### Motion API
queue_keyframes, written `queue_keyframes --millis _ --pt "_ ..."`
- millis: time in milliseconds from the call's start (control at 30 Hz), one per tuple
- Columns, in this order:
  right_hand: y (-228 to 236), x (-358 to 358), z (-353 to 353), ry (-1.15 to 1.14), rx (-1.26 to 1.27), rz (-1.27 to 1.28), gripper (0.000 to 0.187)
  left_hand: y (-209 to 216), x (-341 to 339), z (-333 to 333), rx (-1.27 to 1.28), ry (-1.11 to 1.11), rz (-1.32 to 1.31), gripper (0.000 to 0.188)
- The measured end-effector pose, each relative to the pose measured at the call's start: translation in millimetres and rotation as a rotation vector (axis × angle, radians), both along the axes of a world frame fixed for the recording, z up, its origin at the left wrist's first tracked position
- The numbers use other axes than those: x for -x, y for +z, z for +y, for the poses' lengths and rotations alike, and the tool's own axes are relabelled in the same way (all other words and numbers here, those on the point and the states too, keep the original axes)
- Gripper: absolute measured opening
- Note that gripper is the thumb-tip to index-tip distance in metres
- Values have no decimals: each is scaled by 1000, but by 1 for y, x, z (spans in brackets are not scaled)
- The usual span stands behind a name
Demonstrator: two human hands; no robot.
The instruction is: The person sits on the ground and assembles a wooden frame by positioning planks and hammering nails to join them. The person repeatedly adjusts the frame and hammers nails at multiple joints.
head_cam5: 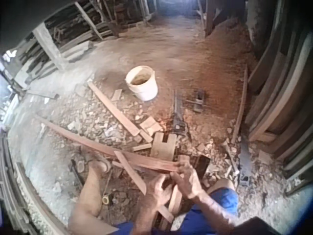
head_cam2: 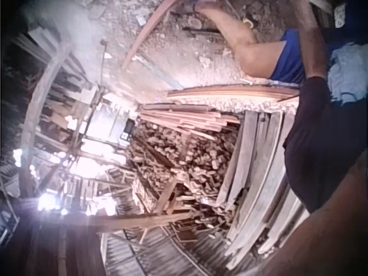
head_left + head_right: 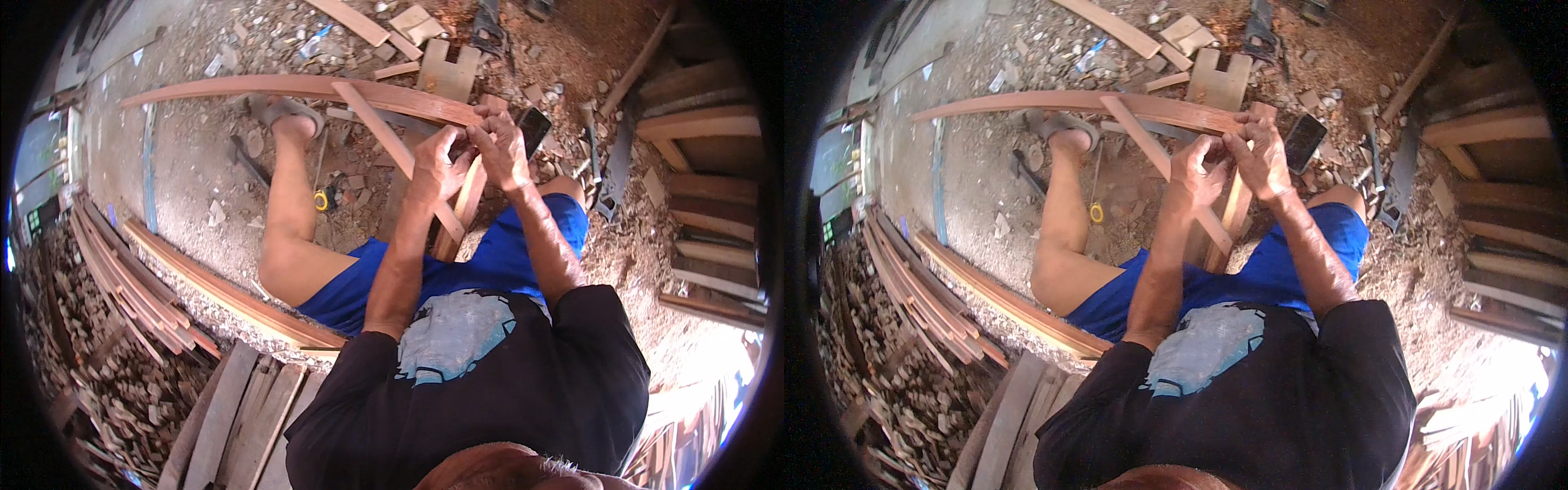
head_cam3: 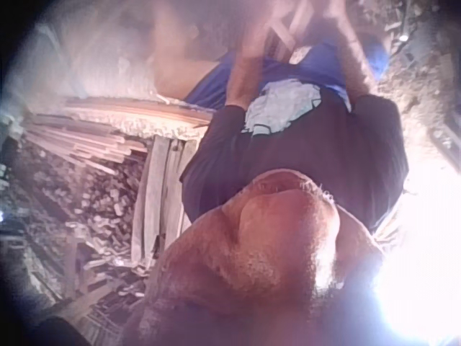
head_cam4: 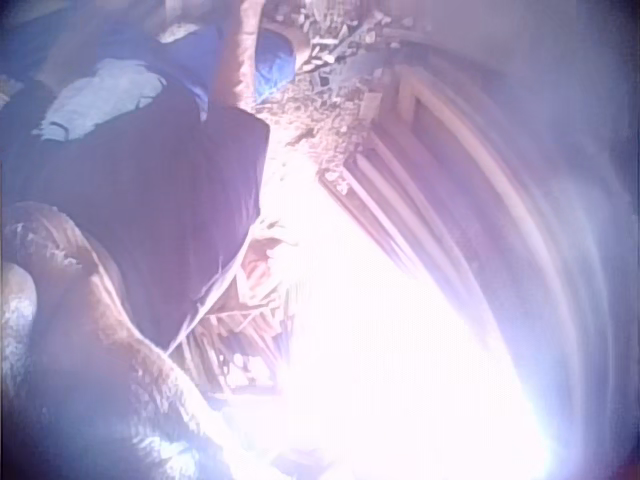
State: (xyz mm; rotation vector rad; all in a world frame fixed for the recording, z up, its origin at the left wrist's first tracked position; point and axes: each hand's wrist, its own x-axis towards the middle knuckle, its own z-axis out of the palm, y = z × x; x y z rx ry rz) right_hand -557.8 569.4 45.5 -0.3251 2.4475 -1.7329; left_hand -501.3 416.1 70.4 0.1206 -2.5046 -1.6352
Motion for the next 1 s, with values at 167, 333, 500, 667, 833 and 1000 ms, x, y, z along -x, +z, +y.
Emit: queue_keyframes --millis 167,333,500,667,833,1000 --pt "-3 -20 -52 143 17 -124 22 3 -28 -47 122 98 -42 9" --pt "18 -43 -113 318 91 -272 22 53 -69 -143 371 292 130 5" --pt "43 -67 -177 781 -49 -167 21 92 -142 -287 396 769 107 13" --pt "47 -73 -190 814 -118 -209 24 -29 -227 -457 642 642 -345 13" --pt "27 -43 -101 505 -189 -156 25 -152 -234 -446 334 588 -250 11" --pt "-19 40 82 -176 -576 63 28 -177 -229 -446 57 727 -408 11"
